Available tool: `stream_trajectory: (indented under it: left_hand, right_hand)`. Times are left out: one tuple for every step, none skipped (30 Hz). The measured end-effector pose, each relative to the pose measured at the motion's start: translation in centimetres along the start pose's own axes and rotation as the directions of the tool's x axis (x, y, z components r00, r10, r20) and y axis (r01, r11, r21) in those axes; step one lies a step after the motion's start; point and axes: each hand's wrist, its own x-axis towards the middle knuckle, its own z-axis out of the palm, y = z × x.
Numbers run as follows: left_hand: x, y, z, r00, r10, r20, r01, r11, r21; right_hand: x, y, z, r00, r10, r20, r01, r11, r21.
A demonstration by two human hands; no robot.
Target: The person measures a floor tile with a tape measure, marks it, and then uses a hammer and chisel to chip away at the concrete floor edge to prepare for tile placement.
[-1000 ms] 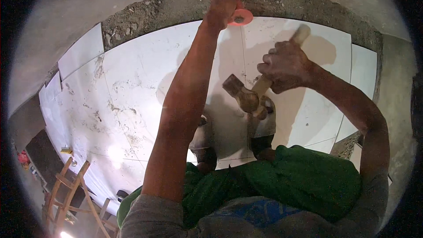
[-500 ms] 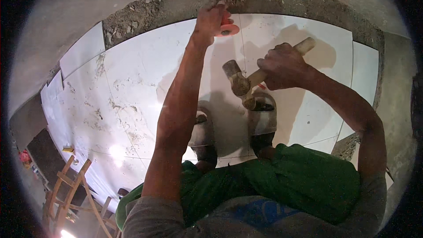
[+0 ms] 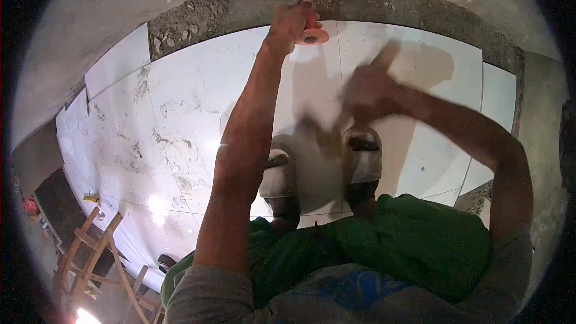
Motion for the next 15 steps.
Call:
stream_trajectory:
  left_hand:
    - [0.7,-0.7,-0.3,1.000,0.005,-0.006,-0.005,1.000,-0.001]
    - [1.1,-1.9,-1.3,0.975,0.223,0.026,-0.224,0.958,0.177]
    - [1.6,-2.2,-1.8,0.944,0.324,0.071,-0.331,0.907,0.260]
    - [1.9,-2.1,-2.1,0.898,0.424,0.117,-0.438,0.835,0.334]
    - [1.7,-1.5,-1.9,0.907,0.383,0.175,-0.419,0.777,0.470]
    - [1.9,-1.4,-1.7,0.910,0.365,0.199,-0.413,0.738,0.534]
    - [2.6,-0.5,-1.5,0.904,0.364,0.224,-0.423,0.682,0.597]
    - [2.1,-1.4,-1.3,0.931,0.338,0.138,-0.362,0.814,0.454]
    - [2.3,-1.8,-1.2,0.985,0.165,0.056,-0.173,0.967,0.188]
    - [2.2,-1.1,0.8,1.000,-0.011,0.005,0.011,0.991,-0.134]
    - [2.5,-1.9,-0.3,1.000,-0.014,0.000,0.014,0.992,-0.127]
    - [2.5,-3.9,-3.5,0.955,0.288,0.070,-0.297,0.925,0.238]
    - [2.7,-4.1,-3.7,0.895,0.414,0.168,-0.446,0.805,0.390]
    - [2.8,-3.6,-3.3,0.804,0.528,0.273,-0.587,0.638,0.498]
    - [3.1,-3.0,-2.8,0.789,0.504,0.350,-0.589,0.458,0.666]
  right_hand:
    - [-0.1,2.6,0.4,0.957,0.204,-0.208,-0.198,0.979,0.050]
    - [0.2,4.8,0.3,0.832,0.377,-0.406,-0.336,0.926,0.172]
    - [0.4,4.3,0.1,0.834,0.376,-0.404,-0.334,0.926,0.174]
    - [0.0,3.9,-0.7,0.865,0.360,-0.350,-0.343,0.933,0.113]
    - [-0.7,2.5,-1.4,0.896,0.348,-0.275,-0.344,0.937,0.063]
    - [-0.7,0.2,-1.9,0.907,0.414,0.072,-0.419,0.902,0.100]
    - [-1.7,-1.3,-1.8,0.964,0.266,0.018,-0.267,0.960,0.083]
    - [-2.2,-2.9,-1.4,0.994,0.103,-0.037,-0.101,0.993,0.054]
    - [-1.9,-2.5,-0.4,0.995,0.093,-0.035,-0.091,0.994,0.064]
    - [-2.1,-0.4,1.6,0.987,-0.026,-0.160,0.033,0.999,0.039]
    - [-1.2,0.8,2.3,0.940,-0.186,-0.286,0.192,0.981,-0.008]
    - [0.6,1.2,-1.9,0.993,0.111,0.028,-0.109,0.991,-0.083]
    - [0.7,3.5,-1.1,0.947,0.225,-0.230,-0.238,0.971,-0.031]
    - [0.4,5.3,-1.3,0.820,0.333,-0.466,-0.334,0.939,0.084]
    - [0.0,5.5,-0.6,0.818,0.341,-0.463,-0.345,0.935,0.080]
